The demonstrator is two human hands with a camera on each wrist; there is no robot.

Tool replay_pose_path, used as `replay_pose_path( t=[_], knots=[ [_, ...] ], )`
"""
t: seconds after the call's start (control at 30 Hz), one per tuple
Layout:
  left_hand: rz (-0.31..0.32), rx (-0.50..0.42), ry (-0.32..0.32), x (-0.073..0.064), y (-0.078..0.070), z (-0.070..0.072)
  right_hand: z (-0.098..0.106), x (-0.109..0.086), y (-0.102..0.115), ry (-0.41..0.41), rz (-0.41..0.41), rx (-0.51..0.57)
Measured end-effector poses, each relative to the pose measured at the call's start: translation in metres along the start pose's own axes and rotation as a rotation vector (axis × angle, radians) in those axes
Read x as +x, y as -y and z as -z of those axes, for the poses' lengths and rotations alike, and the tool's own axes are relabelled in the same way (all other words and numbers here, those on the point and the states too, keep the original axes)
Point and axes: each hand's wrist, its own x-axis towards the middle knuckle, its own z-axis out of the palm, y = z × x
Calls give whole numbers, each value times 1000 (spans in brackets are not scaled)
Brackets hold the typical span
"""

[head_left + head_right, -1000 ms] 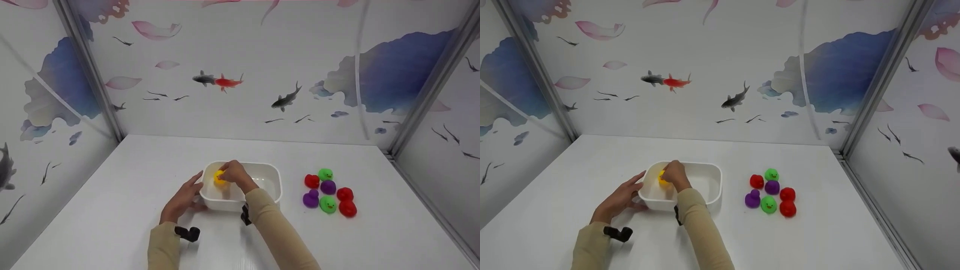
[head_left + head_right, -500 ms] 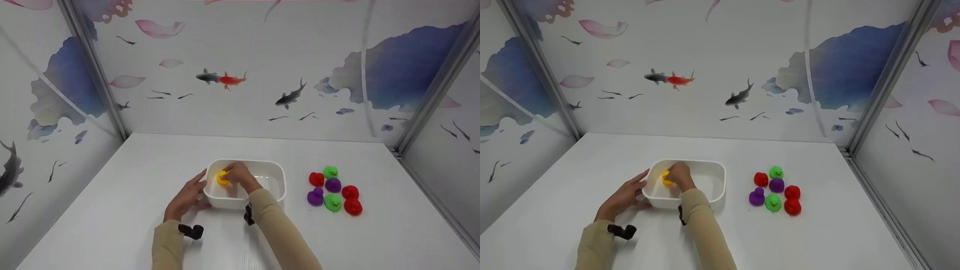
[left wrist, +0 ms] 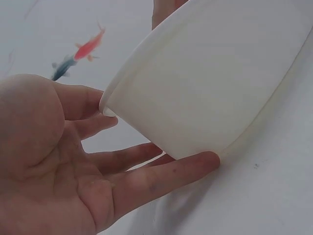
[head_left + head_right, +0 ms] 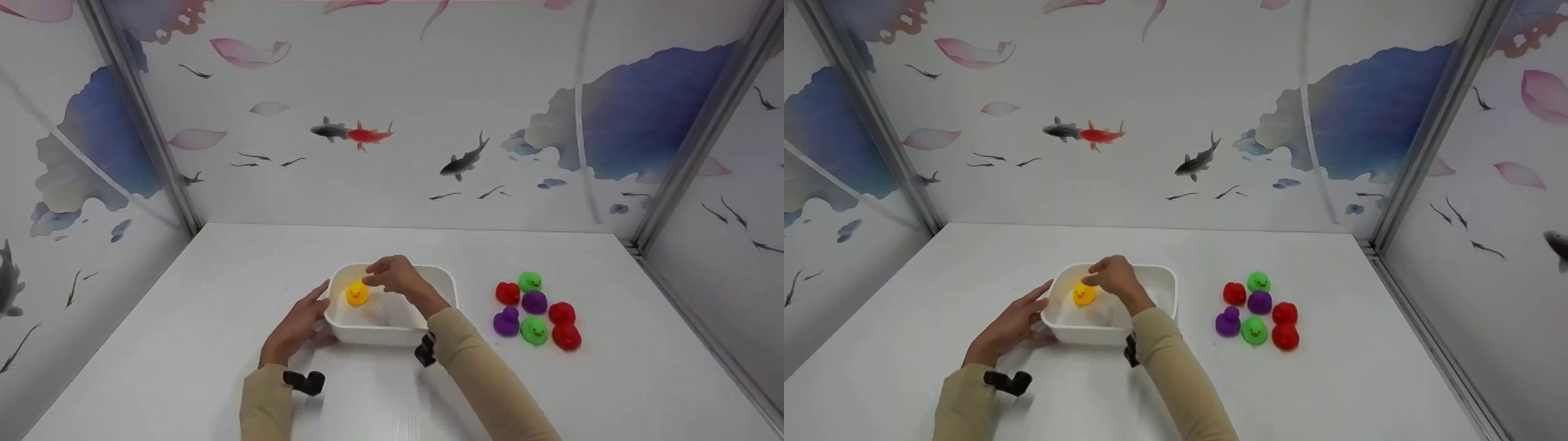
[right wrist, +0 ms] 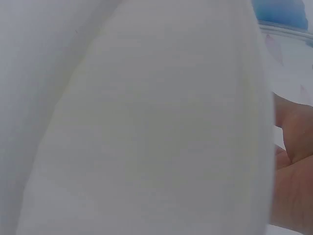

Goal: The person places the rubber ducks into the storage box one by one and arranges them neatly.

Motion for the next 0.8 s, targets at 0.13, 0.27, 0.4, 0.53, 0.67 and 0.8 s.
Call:
replay_pose_path(
  t=[0.13,0.27,0.4,0.53,0.67,0.8],
  knots=[
    [11,7,-9,0,0,0,20,-14,-1,-5,53,37],
    [-22,-10,-6,-1,1,1,45,-30,-3,-29,112,64],
    [-43,-28,11,-2,3,-1,72,-49,-10,-41,179,65],
    [-31,-19,14,-4,3,0,99,-64,-18,-74,225,32],
    [-20,-19,-5,-4,5,0,129,-75,-31,-153,205,6],
    [-20,-11,-7,-3,4,1,157,-82,-46,-202,166,12]
  ],
)
